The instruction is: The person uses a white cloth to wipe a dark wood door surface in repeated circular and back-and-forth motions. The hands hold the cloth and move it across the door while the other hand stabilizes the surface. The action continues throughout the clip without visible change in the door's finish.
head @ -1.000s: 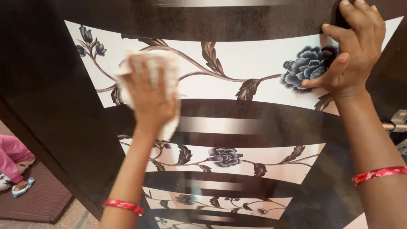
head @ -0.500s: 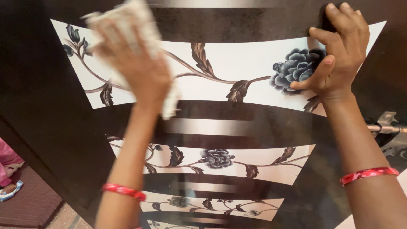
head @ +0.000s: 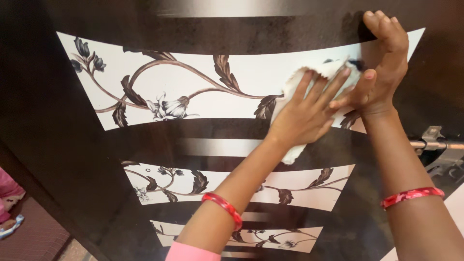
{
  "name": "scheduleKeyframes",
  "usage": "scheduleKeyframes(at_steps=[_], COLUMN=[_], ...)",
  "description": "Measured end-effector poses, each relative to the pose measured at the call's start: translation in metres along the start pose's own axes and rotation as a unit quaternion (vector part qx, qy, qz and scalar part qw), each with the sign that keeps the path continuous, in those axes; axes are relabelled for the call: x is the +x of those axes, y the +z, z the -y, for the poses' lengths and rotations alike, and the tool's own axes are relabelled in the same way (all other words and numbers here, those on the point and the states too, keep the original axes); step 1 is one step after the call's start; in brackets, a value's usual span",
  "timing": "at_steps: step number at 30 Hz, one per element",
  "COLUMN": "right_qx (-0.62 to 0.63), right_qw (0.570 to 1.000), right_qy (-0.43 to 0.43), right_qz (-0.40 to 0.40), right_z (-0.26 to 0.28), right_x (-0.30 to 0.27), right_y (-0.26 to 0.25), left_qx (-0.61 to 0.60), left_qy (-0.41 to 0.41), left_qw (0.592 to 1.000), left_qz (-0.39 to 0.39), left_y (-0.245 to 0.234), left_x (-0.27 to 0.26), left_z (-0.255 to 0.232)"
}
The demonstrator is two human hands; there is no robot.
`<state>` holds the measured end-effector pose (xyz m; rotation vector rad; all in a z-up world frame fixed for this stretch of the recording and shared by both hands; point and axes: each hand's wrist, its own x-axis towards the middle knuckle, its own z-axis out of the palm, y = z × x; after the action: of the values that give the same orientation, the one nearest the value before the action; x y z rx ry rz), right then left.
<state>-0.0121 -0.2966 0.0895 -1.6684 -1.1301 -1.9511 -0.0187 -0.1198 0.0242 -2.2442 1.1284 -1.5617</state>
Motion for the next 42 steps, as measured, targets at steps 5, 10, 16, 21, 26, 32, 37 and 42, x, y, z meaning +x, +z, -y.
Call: scheduleKeyframes(at_steps=[5, 10, 16, 21, 26, 32, 37, 42], right_qx=[-0.035, -0.033, -0.035, -0.040, -0.036, -0.036, -0.014, -0.001], right_qw=[0.999, 0.999, 0.999, 0.999, 0.999, 0.999, 1.000, 1.000], right_qy=[0.002, -0.008, -0.030, -0.022, -0.017, -0.009, -0.005, 0.012], right_qz=[0.007, 0.012, 0.009, 0.009, 0.011, 0.010, 0.005, -0.002], right_z=[0.004, 0.014, 0.023, 0.025, 0.017, 0.012, 0.016, 0.022], right_x=[0.000, 0.011, 0.020, 0.020, 0.015, 0.011, 0.012, 0.018], right_y=[-0.003, -0.004, -0.005, -0.004, -0.005, -0.003, -0.005, -0.005], left_qx=[0.006, 0.047, 0.100, 0.132, 0.207, 0.159, 0.008, -0.005], left_qy=[0.041, -0.099, -0.262, -0.371, -0.424, -0.386, -0.257, -0.072], left_qw=[0.999, 0.990, 0.953, 0.905, 0.860, 0.900, 0.966, 0.995], left_qz=[-0.009, -0.092, -0.117, -0.162, -0.192, -0.125, 0.008, -0.065], left_y=[0.000, -0.013, -0.042, -0.044, -0.035, -0.043, -0.038, -0.023], left_x=[-0.041, -0.109, -0.206, -0.232, -0.180, -0.058, 0.034, 0.029], left_z=[0.038, 0.098, 0.170, 0.213, 0.236, 0.196, 0.100, 0.035])
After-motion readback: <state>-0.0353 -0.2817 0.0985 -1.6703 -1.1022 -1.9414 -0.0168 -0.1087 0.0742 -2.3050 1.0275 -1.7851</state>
